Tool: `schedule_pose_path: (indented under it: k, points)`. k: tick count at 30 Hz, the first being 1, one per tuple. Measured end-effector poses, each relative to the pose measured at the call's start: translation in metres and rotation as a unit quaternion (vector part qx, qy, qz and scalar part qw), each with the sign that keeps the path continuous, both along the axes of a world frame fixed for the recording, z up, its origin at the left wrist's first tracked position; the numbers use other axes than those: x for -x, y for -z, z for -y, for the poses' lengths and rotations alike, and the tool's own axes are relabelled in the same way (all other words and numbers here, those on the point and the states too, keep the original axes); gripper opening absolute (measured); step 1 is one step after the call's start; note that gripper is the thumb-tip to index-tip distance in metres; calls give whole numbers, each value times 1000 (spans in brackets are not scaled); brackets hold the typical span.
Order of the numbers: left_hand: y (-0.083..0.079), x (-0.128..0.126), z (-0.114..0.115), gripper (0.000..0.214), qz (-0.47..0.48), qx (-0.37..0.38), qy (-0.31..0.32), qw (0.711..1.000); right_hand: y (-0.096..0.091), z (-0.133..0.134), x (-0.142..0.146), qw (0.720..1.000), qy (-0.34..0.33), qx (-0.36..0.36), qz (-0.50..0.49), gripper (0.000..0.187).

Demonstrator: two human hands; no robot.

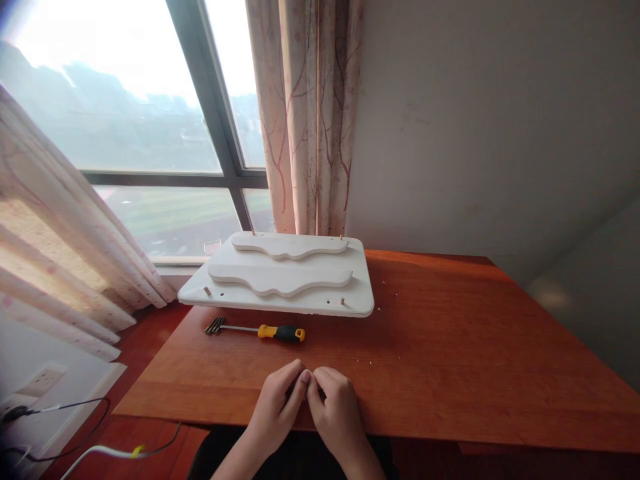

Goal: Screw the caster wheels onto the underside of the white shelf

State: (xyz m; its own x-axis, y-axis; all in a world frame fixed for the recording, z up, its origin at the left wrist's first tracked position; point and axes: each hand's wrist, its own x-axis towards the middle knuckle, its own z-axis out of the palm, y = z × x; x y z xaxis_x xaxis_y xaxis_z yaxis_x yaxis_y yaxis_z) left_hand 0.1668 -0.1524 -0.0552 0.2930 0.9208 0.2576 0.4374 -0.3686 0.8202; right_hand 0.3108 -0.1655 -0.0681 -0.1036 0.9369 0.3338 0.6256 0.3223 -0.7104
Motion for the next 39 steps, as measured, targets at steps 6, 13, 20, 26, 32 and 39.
schedule_pose_path:
  k: [6,13,20,26,32,39]
  points:
    - [-2,-1,0,32,0,-5,1,1000,-1,1,0,1000,1,0,-1,39]
    - [-2,-1,0,33,3,-10,-4,1000,-1,1,0,1000,-5,2,-9,40]
    - [0,-1,-1,34,-8,-3,-2,1000,2,0,0,1000,-4,8,-5,39]
    - [-2,-1,0,33,-4,-8,0,1000,1,1,0,1000,-1,5,-8,40]
    - [-3,-1,0,33,2,-9,-4,1000,0,1,0,1000,-2,2,-7,40]
    - [-5,-1,0,32,8,-8,-2,1000,-2,1,0,1000,1,0,-9,40]
